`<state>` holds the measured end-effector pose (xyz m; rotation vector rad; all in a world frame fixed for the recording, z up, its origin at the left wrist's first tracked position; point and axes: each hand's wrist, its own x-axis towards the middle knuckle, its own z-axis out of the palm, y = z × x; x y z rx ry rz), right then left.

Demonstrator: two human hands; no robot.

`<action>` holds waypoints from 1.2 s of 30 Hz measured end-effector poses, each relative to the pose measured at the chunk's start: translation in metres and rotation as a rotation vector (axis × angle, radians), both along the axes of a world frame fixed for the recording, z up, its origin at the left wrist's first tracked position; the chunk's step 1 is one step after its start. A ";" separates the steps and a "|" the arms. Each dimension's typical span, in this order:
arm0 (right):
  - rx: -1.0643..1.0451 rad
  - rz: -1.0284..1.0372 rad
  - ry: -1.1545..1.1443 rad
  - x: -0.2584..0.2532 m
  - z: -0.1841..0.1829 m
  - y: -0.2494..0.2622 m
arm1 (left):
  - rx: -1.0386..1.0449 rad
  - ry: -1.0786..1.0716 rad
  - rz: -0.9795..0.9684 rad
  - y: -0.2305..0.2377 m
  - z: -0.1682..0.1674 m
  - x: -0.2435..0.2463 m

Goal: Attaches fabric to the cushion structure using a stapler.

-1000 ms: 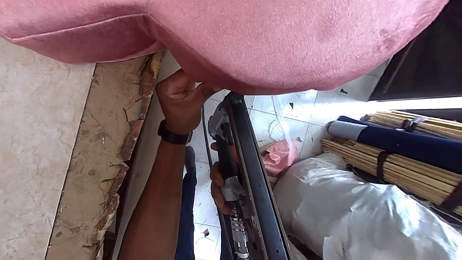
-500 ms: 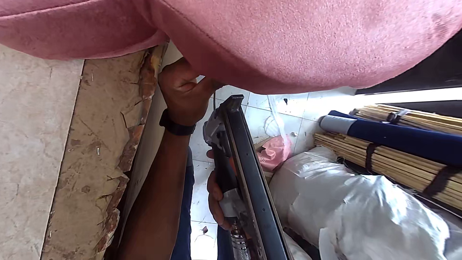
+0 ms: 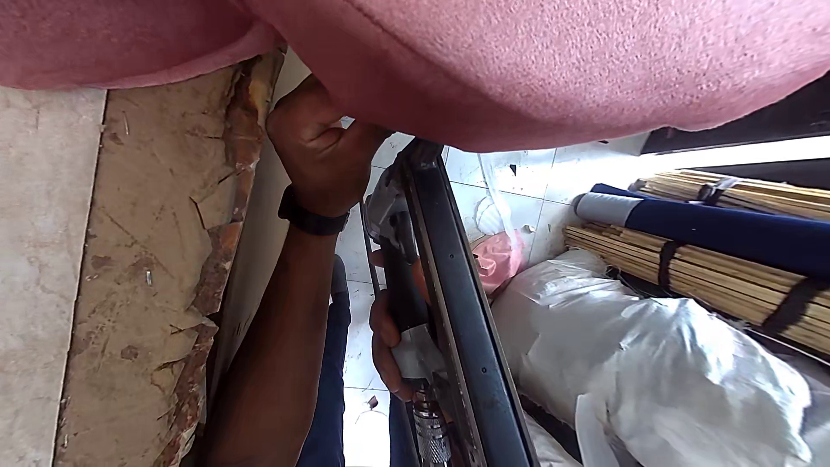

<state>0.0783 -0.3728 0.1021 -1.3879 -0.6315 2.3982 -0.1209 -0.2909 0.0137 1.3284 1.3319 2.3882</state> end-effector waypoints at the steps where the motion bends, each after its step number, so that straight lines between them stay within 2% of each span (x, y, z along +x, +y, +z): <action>1: -0.017 -0.004 -0.035 -0.003 0.004 0.002 | -0.005 0.004 0.004 0.000 0.000 0.000; 3: -0.040 -0.025 0.004 -0.001 -0.002 -0.001 | -0.003 0.002 0.008 0.000 0.001 0.000; 5: -0.090 -0.020 0.309 0.025 -0.039 -0.008 | 0.008 -0.006 0.005 0.000 0.001 0.001; 6: -0.147 0.046 0.536 0.044 -0.066 -0.007 | 0.014 -0.015 0.005 0.000 0.001 0.002; 7: -0.171 0.094 0.670 0.054 -0.083 -0.007 | 0.020 -0.024 0.005 0.001 0.001 0.002; 8: -0.163 0.104 0.703 0.058 -0.086 -0.008 | 0.024 -0.028 0.003 0.001 0.000 0.002; 9: -0.141 0.084 0.640 0.056 -0.078 -0.008 | 0.026 -0.026 0.004 0.001 0.000 0.002; 11: -0.042 0.016 0.373 0.037 -0.048 -0.008 | 0.018 -0.013 0.007 0.001 0.000 0.001; 12: -0.018 0.028 0.379 0.037 -0.049 -0.009 | 0.018 -0.008 0.012 0.002 0.000 0.001; 14: -0.095 0.108 0.658 0.057 -0.080 -0.007 | 0.022 -0.003 0.020 0.002 0.000 0.000; 16: -0.169 0.077 0.689 0.059 -0.081 -0.004 | -0.002 -0.013 -0.012 0.000 0.000 0.000; 17: -0.172 0.025 0.577 0.050 -0.064 -0.002 | -0.035 -0.026 -0.060 -0.003 0.001 0.000; 19: -0.129 -0.039 0.188 0.021 -0.012 0.008 | -0.119 -0.075 -0.240 -0.011 0.005 0.003; 21: -0.138 -0.049 0.062 0.016 0.006 0.014 | -0.130 -0.163 -0.427 -0.014 0.005 0.008; 23: -0.133 -0.051 0.101 0.026 -0.001 0.012 | -0.096 -0.220 -0.493 -0.012 0.006 0.013; 30: -0.209 -0.045 0.270 0.040 -0.015 0.011 | -0.072 -0.160 -0.353 -0.004 0.005 0.014; 32: -0.216 -0.057 0.135 0.025 -0.004 0.017 | -0.062 -0.202 -0.351 -0.003 0.004 0.017; 36: -0.185 -0.070 0.208 0.028 -0.001 0.019 | -0.033 -0.201 -0.276 0.001 0.005 0.024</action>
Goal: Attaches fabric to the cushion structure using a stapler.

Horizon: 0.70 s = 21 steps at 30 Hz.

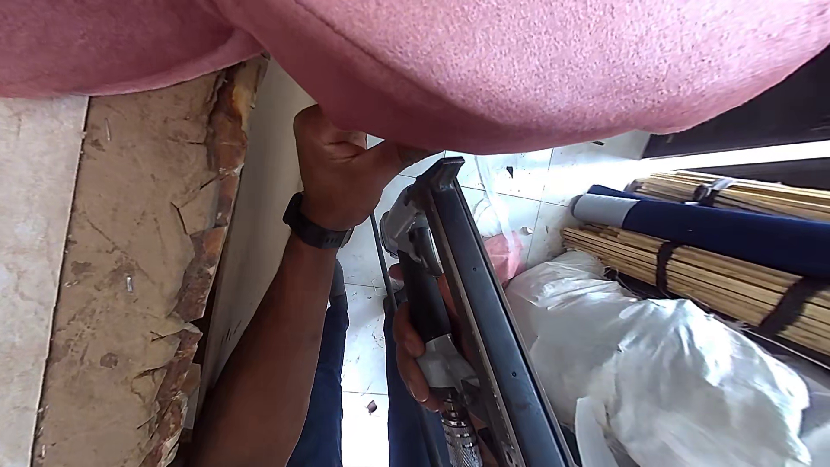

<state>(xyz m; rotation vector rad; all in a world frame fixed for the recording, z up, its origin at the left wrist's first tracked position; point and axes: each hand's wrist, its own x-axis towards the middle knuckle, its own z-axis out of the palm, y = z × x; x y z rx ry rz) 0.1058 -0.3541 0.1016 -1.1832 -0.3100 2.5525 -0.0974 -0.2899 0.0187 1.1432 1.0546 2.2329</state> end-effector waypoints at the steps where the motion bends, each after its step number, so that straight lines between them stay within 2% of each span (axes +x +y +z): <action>1: 0.000 0.010 -0.007 -0.001 0.001 0.002 | 0.011 0.020 0.032 0.001 0.000 0.000; 5: 0.052 0.082 -0.032 0.000 0.001 0.008 | 0.044 0.098 0.175 0.004 -0.001 0.000; 7: 0.038 0.054 -0.103 -0.006 0.009 0.010 | 0.057 0.108 0.225 0.005 -0.001 0.000; 11: 0.031 0.015 -0.094 -0.006 0.009 0.009 | 0.051 0.189 0.319 0.008 -0.001 -0.004; 16: 0.041 0.023 -0.174 -0.011 0.014 0.015 | 0.075 0.183 0.318 0.010 0.000 -0.006; 18: 0.042 0.032 -0.098 -0.004 0.001 0.015 | 0.041 0.181 0.326 0.009 -0.001 -0.005; 19: 0.025 0.042 0.028 0.003 -0.016 0.015 | 0.013 0.169 0.321 0.008 -0.003 -0.005; 21: 0.017 0.077 0.151 0.011 -0.033 0.016 | -0.040 0.086 0.243 0.000 -0.006 -0.004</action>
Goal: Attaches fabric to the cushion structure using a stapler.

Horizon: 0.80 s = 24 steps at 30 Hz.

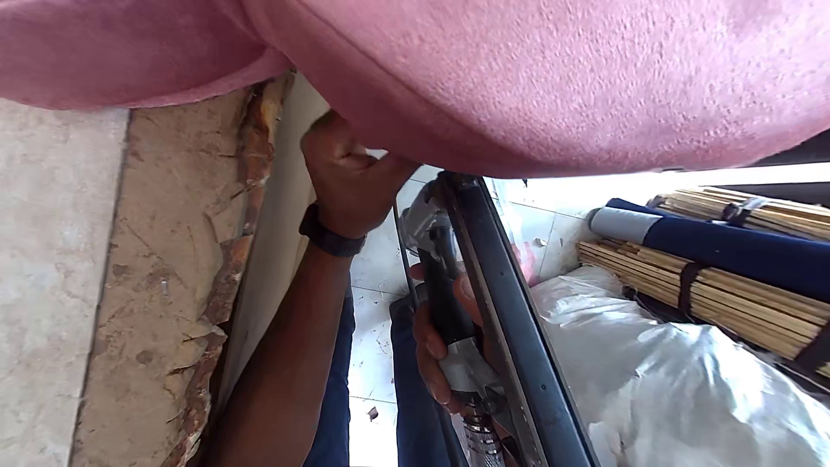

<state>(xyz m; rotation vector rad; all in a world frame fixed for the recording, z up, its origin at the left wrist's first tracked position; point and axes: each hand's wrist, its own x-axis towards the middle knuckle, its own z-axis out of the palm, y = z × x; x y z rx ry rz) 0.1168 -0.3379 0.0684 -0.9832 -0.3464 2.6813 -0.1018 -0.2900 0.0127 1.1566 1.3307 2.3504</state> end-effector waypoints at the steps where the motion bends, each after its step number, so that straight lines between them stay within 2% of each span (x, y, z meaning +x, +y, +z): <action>1: 0.018 0.011 0.021 0.002 -0.003 0.000 | -0.005 -0.084 -0.069 -0.006 -0.001 0.000; 5: 0.118 0.010 -0.058 0.011 -0.001 0.000 | 0.097 -0.432 -0.389 -0.031 0.006 0.001; 10: 0.045 0.015 0.039 0.047 -0.006 0.000 | 0.014 -0.652 -0.316 -0.036 0.041 0.022; 12: 0.039 0.025 -0.071 0.059 0.001 0.003 | 0.042 -0.694 -0.324 -0.023 0.047 0.027; 15: 0.138 0.035 -0.344 0.049 0.028 0.010 | 0.030 -0.722 -0.326 0.010 0.051 0.026; 16: 0.158 0.044 -0.372 0.048 0.029 0.014 | 0.026 -0.714 -0.330 0.020 0.047 0.024; 19: 0.109 0.021 -0.149 0.071 -0.001 0.022 | 0.076 -0.613 -0.379 0.040 0.029 0.014; 24: 0.042 0.063 0.053 0.041 -0.018 0.037 | 0.182 -0.472 -0.522 0.051 0.002 -0.011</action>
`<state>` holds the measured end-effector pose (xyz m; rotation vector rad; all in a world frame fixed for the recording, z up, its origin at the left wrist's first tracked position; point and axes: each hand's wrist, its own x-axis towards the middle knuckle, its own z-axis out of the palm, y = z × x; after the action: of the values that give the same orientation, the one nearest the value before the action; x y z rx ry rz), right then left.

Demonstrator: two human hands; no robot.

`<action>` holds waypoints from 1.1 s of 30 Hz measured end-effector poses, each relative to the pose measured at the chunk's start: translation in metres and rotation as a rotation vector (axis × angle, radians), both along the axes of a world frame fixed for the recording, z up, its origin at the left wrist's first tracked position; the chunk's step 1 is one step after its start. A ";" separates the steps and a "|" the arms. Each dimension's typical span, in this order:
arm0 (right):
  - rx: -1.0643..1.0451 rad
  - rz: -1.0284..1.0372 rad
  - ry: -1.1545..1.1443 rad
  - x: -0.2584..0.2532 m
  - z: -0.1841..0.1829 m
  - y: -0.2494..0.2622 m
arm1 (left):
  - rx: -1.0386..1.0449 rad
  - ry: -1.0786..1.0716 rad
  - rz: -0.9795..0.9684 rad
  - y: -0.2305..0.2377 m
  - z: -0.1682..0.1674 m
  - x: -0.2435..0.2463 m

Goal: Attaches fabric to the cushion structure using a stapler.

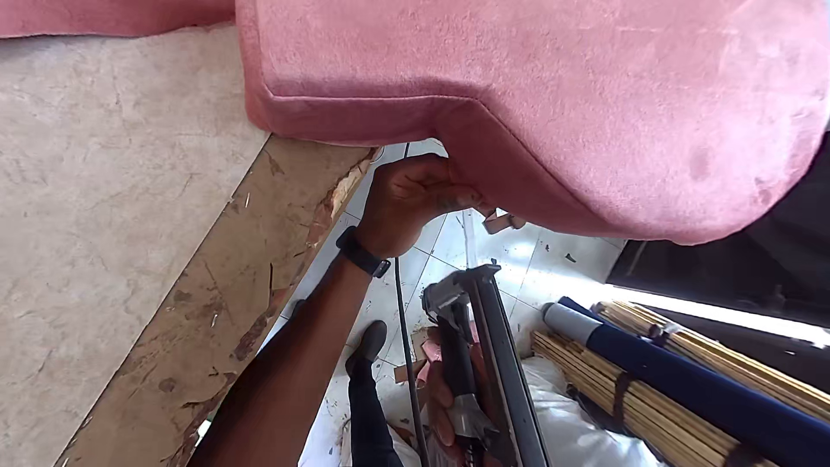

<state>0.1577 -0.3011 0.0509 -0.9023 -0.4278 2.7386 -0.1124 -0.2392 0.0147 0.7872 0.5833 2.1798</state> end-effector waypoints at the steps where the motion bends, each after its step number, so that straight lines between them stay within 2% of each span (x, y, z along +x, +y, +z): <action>1: 0.005 0.015 0.002 -0.012 0.000 0.002 | 0.008 0.023 -0.024 0.004 -0.003 -0.005; 5: 0.002 0.040 0.108 -0.046 0.000 0.009 | -0.019 0.066 -0.081 0.013 -0.002 -0.019; 13: -0.063 0.086 0.315 -0.067 -0.007 0.018 | -0.021 0.155 0.010 0.011 0.005 -0.025; 16: -0.068 0.052 0.239 -0.074 0.004 0.019 | 0.000 0.230 0.192 0.018 0.007 -0.022; 19: -0.095 0.101 0.239 -0.073 0.007 0.027 | 0.052 0.243 0.284 0.024 0.007 -0.023; 29: -0.062 0.139 0.110 -0.079 0.021 0.028 | 0.142 0.292 0.342 0.031 0.006 -0.023; 32: -0.108 0.160 0.180 -0.084 0.022 0.034 | 0.149 0.328 0.358 0.031 0.007 -0.025; 33: -0.104 0.142 0.176 -0.099 0.033 0.040 | 0.146 0.336 0.360 0.030 0.008 -0.025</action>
<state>0.0585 -0.2614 0.0839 -0.6694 -0.3311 2.9632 -0.1377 -0.2088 0.0226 1.2199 0.7889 2.4543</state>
